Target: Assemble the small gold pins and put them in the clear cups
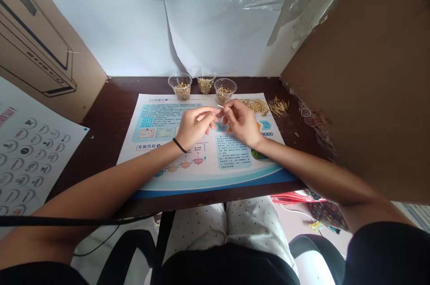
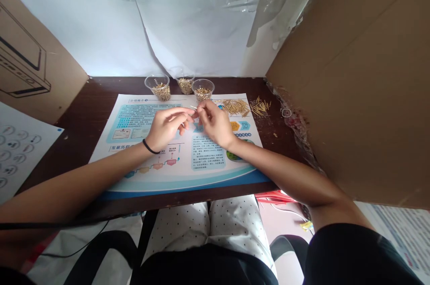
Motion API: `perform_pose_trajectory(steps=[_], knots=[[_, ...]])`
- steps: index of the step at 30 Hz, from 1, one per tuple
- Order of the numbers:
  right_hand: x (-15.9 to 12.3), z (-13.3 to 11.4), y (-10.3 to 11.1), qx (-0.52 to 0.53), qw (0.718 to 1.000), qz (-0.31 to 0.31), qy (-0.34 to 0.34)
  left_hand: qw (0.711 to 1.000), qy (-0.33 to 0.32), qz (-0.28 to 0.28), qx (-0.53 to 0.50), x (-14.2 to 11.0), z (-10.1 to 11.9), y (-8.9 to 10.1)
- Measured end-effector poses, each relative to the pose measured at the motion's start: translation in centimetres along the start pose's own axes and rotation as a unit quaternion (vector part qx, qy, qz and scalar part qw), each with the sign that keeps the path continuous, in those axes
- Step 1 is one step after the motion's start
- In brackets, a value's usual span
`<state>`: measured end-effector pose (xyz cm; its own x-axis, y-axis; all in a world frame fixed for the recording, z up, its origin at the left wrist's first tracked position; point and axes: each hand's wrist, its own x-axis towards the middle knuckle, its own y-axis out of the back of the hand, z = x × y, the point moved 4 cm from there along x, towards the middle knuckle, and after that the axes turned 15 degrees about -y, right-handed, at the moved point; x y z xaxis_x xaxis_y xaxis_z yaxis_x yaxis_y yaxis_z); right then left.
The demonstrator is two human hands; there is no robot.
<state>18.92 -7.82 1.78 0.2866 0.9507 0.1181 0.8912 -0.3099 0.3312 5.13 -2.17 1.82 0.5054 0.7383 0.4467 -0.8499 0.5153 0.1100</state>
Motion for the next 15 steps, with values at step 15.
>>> perform_pose_trajectory(steps=[15], knots=[[0.3, 0.6, -0.7, 0.162, 0.967, -0.143, -0.136, 0.985, -0.112, -0.025, 0.129, 0.3, 0.9, 0.3]])
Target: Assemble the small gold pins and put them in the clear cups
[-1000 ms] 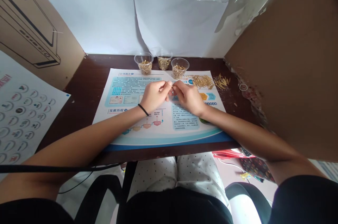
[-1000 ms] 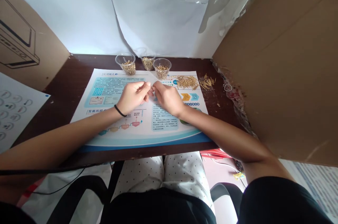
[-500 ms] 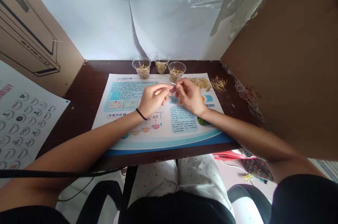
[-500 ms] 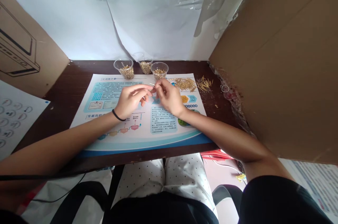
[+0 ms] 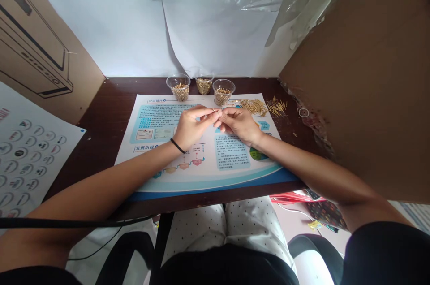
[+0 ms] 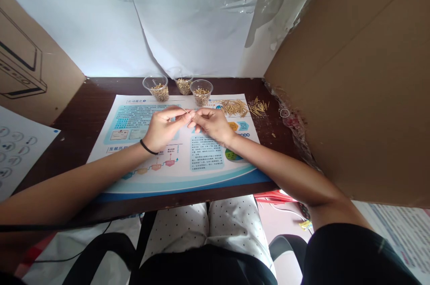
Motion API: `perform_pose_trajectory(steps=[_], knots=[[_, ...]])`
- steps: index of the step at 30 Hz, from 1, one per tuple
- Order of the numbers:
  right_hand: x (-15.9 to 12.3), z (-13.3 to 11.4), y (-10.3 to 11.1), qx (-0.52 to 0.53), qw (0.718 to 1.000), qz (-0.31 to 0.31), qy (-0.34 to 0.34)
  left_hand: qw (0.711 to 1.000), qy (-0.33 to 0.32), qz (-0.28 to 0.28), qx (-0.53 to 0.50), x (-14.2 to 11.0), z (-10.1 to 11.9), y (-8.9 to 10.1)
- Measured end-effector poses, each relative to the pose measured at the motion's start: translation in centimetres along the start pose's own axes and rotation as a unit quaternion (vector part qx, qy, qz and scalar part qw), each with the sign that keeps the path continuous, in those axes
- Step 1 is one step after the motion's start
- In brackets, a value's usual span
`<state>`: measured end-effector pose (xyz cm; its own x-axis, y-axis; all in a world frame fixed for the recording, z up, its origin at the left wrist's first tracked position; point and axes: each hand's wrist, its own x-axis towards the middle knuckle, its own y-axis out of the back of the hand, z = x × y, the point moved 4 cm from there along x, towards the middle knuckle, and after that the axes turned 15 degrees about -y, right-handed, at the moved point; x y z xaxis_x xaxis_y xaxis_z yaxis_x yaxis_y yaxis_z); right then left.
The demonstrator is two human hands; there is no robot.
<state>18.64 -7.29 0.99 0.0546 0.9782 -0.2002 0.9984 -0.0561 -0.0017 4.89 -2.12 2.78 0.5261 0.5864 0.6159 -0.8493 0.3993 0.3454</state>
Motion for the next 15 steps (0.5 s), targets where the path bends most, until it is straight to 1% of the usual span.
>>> perform_pose_trajectory(steps=[1, 3, 5, 7, 9, 11, 15], knots=[[0.0, -0.2, 0.2, -0.026, 1.000, -0.005, 0.002, 1.000, -0.006, -0.001, 0.014, 0.1, 0.0, 0.1], [0.1, -0.6, 0.8, -0.067, 0.997, 0.014, 0.023, 0.998, -0.017, -0.015, 0.050, 0.3, -0.3, 0.2], [0.0, -1.0, 1.3, -0.080, 0.995, 0.045, 0.047, 0.995, -0.019, -0.052, 0.084, 0.4, -0.7, 0.0], [0.1, -1.1, 1.3, -0.085, 0.994, 0.040, 0.054, 0.989, -0.018, -0.096, 0.109, 0.4, -1.0, -0.4], [0.1, -0.9, 0.8, -0.097, 0.994, 0.017, 0.050, 0.983, -0.021, -0.122, 0.133, 0.4, -1.2, -0.6], [0.1, -0.7, 0.5, -0.103, 0.994, -0.001, 0.040, 0.980, -0.029, -0.134, 0.147, 0.4, -1.3, -0.8], [0.1, -0.4, 0.4, -0.073, 0.997, -0.009, -0.008, 0.979, -0.049, -0.150, 0.130, 0.4, -1.5, -1.1]])
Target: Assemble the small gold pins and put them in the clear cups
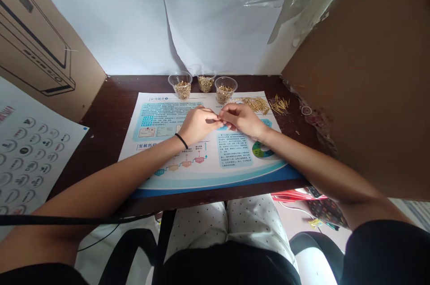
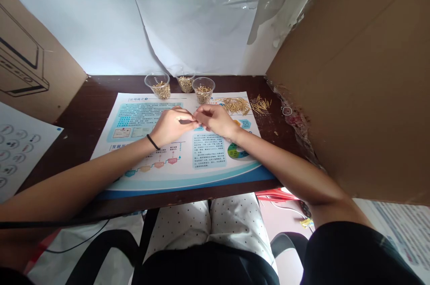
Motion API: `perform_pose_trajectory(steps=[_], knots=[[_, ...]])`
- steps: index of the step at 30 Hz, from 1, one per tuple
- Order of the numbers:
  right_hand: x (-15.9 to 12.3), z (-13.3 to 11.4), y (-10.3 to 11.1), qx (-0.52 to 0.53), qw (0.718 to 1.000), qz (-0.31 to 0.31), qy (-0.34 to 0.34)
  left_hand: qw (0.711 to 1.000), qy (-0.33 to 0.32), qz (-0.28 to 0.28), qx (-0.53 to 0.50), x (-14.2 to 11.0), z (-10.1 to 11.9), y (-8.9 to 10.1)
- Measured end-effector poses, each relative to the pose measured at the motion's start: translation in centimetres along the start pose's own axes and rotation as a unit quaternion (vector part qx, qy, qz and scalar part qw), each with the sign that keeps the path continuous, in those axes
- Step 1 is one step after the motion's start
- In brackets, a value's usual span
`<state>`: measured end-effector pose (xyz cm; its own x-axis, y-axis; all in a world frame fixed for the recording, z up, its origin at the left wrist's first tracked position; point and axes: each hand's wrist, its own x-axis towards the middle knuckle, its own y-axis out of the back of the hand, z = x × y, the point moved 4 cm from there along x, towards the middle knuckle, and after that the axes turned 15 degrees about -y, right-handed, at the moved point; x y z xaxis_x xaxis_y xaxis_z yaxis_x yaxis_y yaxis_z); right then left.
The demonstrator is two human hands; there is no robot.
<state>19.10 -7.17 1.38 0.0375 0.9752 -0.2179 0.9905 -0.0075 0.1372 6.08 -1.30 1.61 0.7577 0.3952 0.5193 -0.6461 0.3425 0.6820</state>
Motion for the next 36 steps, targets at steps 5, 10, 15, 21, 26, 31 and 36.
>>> perform_pose_trajectory(steps=[5, 10, 15, 21, 26, 31, 36], knots=[[0.1, 0.1, 0.2, 0.044, 0.998, -0.034, -0.038, 1.000, -0.012, -0.018, 0.020, 0.0, -0.4, -0.3], [0.6, 0.3, 0.6, 0.049, 0.994, -0.067, -0.066, 0.998, -0.036, -0.031, 0.035, 0.0, -0.2, -0.4], [1.0, 0.4, 0.7, 0.061, 0.988, -0.100, -0.097, 0.997, -0.041, -0.045, 0.042, 0.0, -0.3, -0.6], [1.1, 0.3, 0.6, 0.053, 0.987, -0.110, -0.109, 0.995, -0.055, -0.059, 0.054, -0.1, -0.4, -0.7], [1.0, 0.2, 0.7, 0.040, 0.989, -0.094, -0.105, 0.995, -0.055, -0.057, 0.057, -0.2, -0.4, -0.7], [0.9, 0.1, 0.6, 0.015, 0.993, -0.074, -0.091, 0.994, -0.056, -0.062, 0.071, -0.2, -0.5, -0.9], [0.8, 0.1, 0.7, 0.005, 0.995, -0.068, -0.078, 0.994, -0.046, -0.067, 0.066, -0.2, -0.3, -0.8]])
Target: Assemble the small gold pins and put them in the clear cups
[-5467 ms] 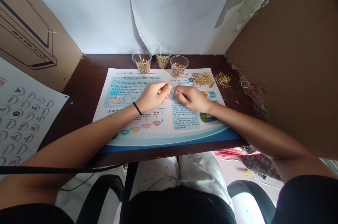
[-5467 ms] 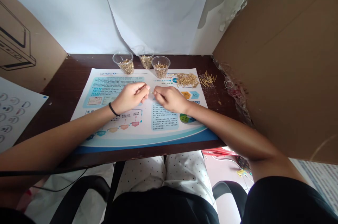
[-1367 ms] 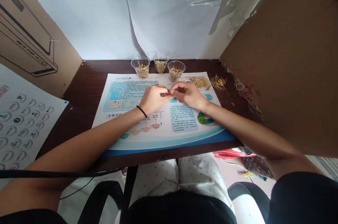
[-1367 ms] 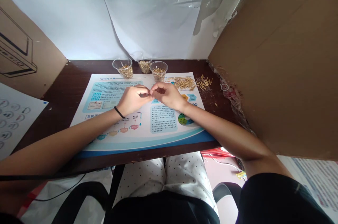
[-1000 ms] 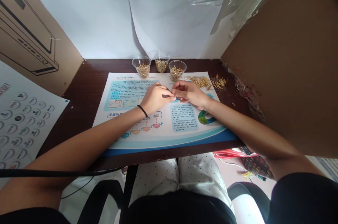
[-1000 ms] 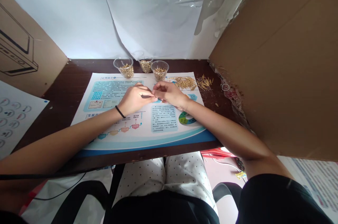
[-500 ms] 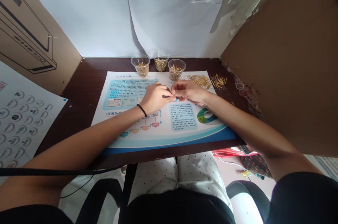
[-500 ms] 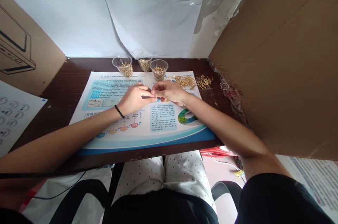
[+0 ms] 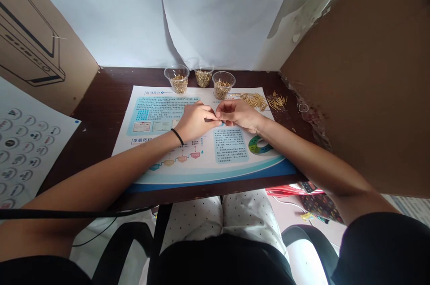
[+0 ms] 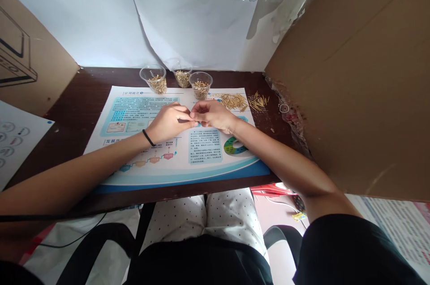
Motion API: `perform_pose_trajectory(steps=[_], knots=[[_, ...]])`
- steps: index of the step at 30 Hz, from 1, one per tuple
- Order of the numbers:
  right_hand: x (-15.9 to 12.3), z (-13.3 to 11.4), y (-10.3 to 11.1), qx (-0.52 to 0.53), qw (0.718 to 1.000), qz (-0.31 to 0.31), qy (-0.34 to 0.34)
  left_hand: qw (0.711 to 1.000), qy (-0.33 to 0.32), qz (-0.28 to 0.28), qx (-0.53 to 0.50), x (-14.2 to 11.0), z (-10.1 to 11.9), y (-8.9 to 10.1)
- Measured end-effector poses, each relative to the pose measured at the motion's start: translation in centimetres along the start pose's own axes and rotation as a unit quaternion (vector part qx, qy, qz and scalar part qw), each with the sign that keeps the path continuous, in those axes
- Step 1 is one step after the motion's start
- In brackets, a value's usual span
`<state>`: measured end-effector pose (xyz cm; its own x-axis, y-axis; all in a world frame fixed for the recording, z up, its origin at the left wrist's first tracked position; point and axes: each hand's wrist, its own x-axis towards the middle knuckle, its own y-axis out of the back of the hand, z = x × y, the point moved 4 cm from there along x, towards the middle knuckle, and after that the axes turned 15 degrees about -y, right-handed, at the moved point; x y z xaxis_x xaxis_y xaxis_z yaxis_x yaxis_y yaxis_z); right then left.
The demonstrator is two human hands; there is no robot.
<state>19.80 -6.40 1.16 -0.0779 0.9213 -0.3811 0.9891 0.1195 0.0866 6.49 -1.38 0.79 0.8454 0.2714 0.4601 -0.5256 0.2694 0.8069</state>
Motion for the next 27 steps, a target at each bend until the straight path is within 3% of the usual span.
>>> perform_pose_trajectory(steps=[20, 27], knots=[[-0.29, -0.03, -0.37, 0.011, 1.000, 0.018, -0.011, 1.000, -0.008, -0.012, -0.002, 0.03, 0.07, 0.09], [-0.55, 0.09, 0.51, 0.087, 0.996, 0.007, 0.000, 0.999, 0.004, 0.031, -0.017, -0.12, -0.12, 0.27]])
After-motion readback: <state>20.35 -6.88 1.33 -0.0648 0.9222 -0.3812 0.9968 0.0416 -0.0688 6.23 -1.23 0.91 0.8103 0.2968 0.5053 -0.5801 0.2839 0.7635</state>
